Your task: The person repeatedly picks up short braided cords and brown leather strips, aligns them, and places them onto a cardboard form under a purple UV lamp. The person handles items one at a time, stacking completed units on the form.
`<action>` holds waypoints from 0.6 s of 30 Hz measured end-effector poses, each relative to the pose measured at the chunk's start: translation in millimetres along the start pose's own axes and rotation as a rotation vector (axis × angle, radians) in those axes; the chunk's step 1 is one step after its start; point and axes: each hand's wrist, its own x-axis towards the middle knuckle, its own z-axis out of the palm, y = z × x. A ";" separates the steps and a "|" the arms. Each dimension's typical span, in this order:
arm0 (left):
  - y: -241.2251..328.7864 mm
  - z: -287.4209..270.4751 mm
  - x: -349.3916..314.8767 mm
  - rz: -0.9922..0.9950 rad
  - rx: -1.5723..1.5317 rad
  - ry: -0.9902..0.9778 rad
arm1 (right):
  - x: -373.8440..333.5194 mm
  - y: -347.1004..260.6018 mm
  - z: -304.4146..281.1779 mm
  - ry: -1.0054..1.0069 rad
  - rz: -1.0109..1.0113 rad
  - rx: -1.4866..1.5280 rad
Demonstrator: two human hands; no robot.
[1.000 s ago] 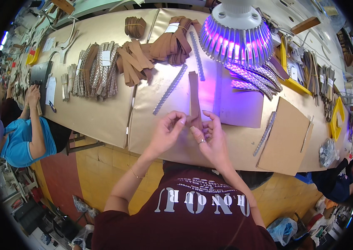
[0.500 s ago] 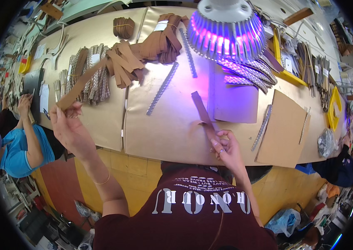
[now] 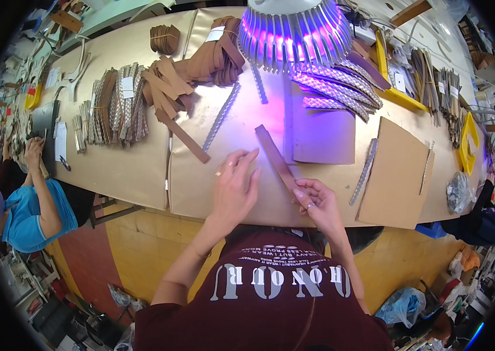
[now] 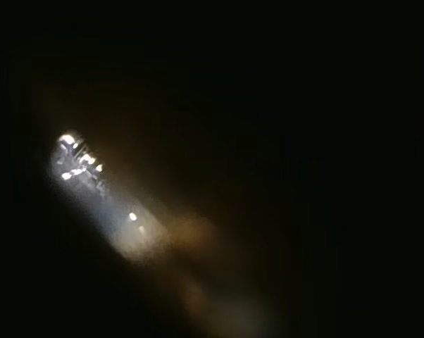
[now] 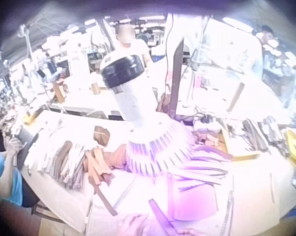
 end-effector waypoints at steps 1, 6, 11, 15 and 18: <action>0.9 5.4 10.0 -0.058 -0.068 -0.010 | 0.3 0.9 0.6 0.004 -0.008 0.006; -1.1 9.7 31.5 0.263 0.153 -0.154 | 0.5 6.2 2.2 0.016 -0.064 0.011; 1.8 21.5 1.1 0.516 -0.005 -0.383 | 0.2 12.6 -3.8 -0.078 -0.102 0.128; 2.6 22.1 -11.9 0.365 -0.090 -0.435 | 1.4 10.8 -11.9 -0.143 -0.072 0.176; 9.5 22.8 -19.6 0.293 -0.159 -0.383 | 0.8 6.9 -11.9 -0.126 -0.062 0.212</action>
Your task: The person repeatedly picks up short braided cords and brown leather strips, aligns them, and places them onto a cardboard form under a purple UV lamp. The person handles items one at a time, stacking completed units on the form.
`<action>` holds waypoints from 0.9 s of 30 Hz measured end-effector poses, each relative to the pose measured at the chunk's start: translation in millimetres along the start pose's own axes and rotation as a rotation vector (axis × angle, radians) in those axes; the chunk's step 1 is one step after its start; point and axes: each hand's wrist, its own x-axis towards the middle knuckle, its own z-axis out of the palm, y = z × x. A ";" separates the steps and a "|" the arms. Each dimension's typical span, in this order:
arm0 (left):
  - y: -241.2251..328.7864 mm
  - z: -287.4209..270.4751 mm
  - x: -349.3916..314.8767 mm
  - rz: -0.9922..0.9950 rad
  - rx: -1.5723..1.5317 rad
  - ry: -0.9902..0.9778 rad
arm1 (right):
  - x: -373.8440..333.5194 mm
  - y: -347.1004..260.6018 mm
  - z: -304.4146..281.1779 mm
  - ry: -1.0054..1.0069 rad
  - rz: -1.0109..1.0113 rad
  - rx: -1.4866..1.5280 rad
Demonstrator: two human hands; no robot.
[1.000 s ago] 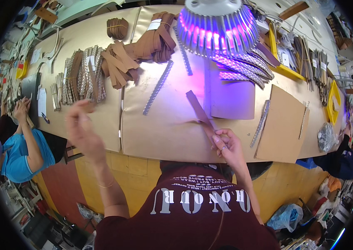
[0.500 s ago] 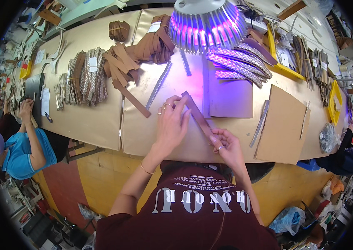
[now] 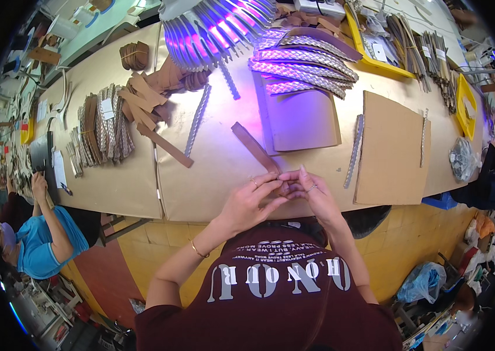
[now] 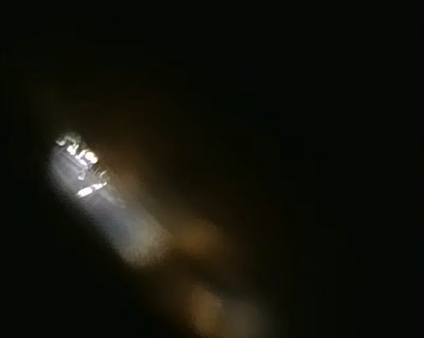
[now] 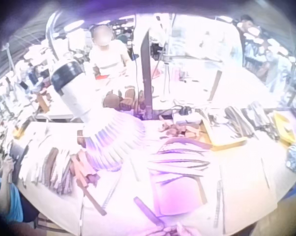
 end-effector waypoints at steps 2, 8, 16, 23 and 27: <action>4.4 2.9 -1.4 -0.050 -0.068 0.057 | 0.6 -1.2 3.7 0.008 -0.010 0.012; 5.0 7.7 -4.6 -0.162 -0.170 0.068 | 3.0 1.3 6.2 0.046 0.015 0.000; 0.3 8.2 -5.5 0.024 0.100 0.000 | 3.2 4.5 10.5 0.105 -0.047 -0.036; 2.6 6.0 -11.9 0.129 0.287 0.005 | 4.9 -3.8 14.6 0.150 0.002 -0.027; 5.1 4.0 -13.6 0.171 0.354 -0.011 | 6.5 -6.7 14.6 0.129 0.005 -0.051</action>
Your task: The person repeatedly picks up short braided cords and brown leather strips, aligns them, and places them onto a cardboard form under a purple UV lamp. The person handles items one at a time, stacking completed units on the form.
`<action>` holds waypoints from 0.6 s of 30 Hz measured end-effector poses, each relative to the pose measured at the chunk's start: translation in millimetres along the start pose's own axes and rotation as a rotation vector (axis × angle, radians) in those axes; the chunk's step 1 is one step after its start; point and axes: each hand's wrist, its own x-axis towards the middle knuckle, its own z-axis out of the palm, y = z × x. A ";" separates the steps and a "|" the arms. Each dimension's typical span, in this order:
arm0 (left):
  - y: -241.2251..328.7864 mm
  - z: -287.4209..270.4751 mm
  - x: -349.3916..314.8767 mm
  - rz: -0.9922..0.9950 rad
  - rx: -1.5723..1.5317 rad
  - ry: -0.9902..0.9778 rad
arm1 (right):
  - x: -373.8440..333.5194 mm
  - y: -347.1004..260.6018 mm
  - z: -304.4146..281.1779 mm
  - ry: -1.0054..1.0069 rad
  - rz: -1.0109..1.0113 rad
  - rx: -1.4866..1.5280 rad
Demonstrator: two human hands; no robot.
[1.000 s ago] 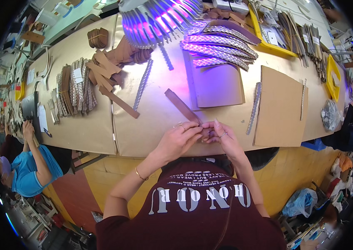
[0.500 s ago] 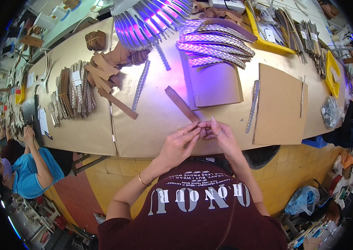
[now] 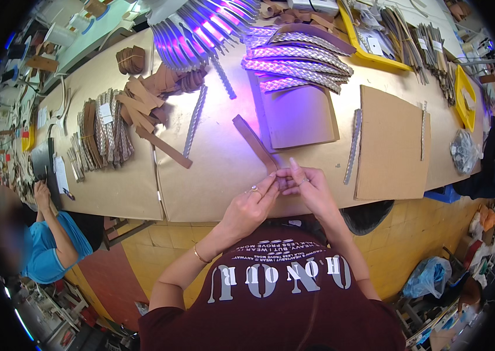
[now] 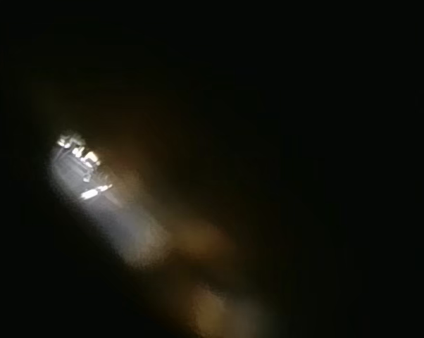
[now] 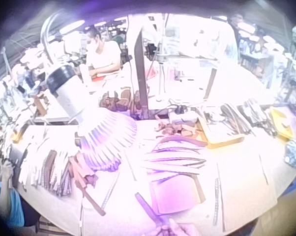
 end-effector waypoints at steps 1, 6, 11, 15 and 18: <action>0.8 -0.5 0.6 0.001 0.012 0.000 | 0.5 -0.2 -0.2 -0.012 0.001 -0.028; 0.9 -2.6 6.8 -0.136 -0.150 0.022 | 1.4 2.6 0.4 -0.037 -0.014 -0.027; -12.4 -3.4 12.7 -0.599 -0.799 0.089 | 0.1 9.8 2.7 -0.028 -0.126 -0.110; -35.2 -23.9 20.3 -0.807 -1.057 0.252 | 1.0 9.4 0.2 0.003 -0.174 -0.203; -56.5 -71.9 27.1 -0.762 -1.059 0.432 | -8.6 -4.0 -1.2 0.089 -0.260 -0.569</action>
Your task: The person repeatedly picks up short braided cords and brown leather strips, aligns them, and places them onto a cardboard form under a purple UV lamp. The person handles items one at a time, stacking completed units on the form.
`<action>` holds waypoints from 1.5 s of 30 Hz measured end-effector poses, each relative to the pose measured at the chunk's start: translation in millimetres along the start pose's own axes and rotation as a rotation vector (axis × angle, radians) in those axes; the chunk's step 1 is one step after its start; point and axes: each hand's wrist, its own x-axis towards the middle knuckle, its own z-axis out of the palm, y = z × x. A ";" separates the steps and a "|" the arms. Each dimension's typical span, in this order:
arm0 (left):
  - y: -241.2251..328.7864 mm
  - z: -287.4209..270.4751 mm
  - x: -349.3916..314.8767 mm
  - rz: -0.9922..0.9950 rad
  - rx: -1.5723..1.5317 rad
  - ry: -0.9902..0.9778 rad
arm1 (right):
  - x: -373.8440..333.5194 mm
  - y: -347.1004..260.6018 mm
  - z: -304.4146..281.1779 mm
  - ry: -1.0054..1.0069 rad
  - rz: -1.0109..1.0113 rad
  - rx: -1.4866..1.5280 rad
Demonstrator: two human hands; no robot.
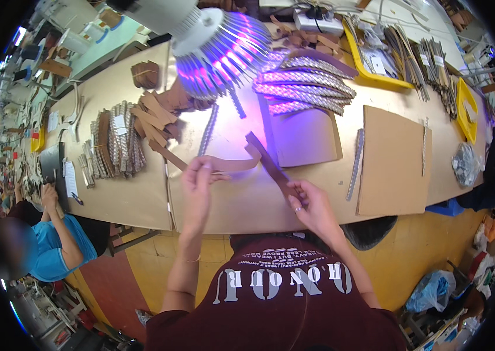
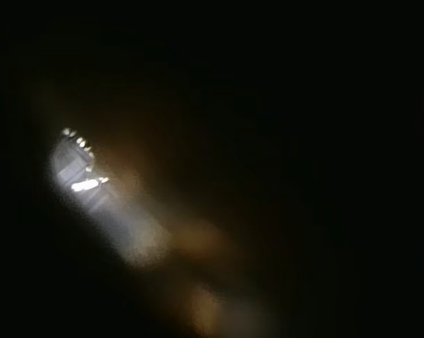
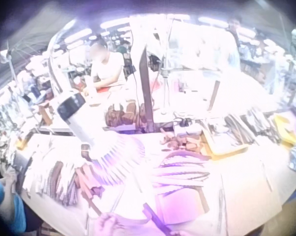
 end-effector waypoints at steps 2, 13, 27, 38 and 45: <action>28.7 -8.2 2.9 0.088 0.019 -0.005 | -7.2 -18.3 -6.4 0.082 -0.176 -0.303; 120.4 58.2 -23.9 0.440 0.561 -0.638 | 7.2 -96.6 -59.5 -0.424 -0.611 -0.086; -6.2 55.7 92.5 1.304 0.704 -0.253 | 65.5 -68.9 -123.4 0.186 -0.388 -0.048; -29.0 52.9 85.1 1.063 0.804 -0.237 | 56.1 9.5 -134.7 0.717 -0.134 -0.192; -31.3 41.2 26.2 1.130 0.794 0.111 | 37.0 38.1 -113.6 0.737 0.120 -0.479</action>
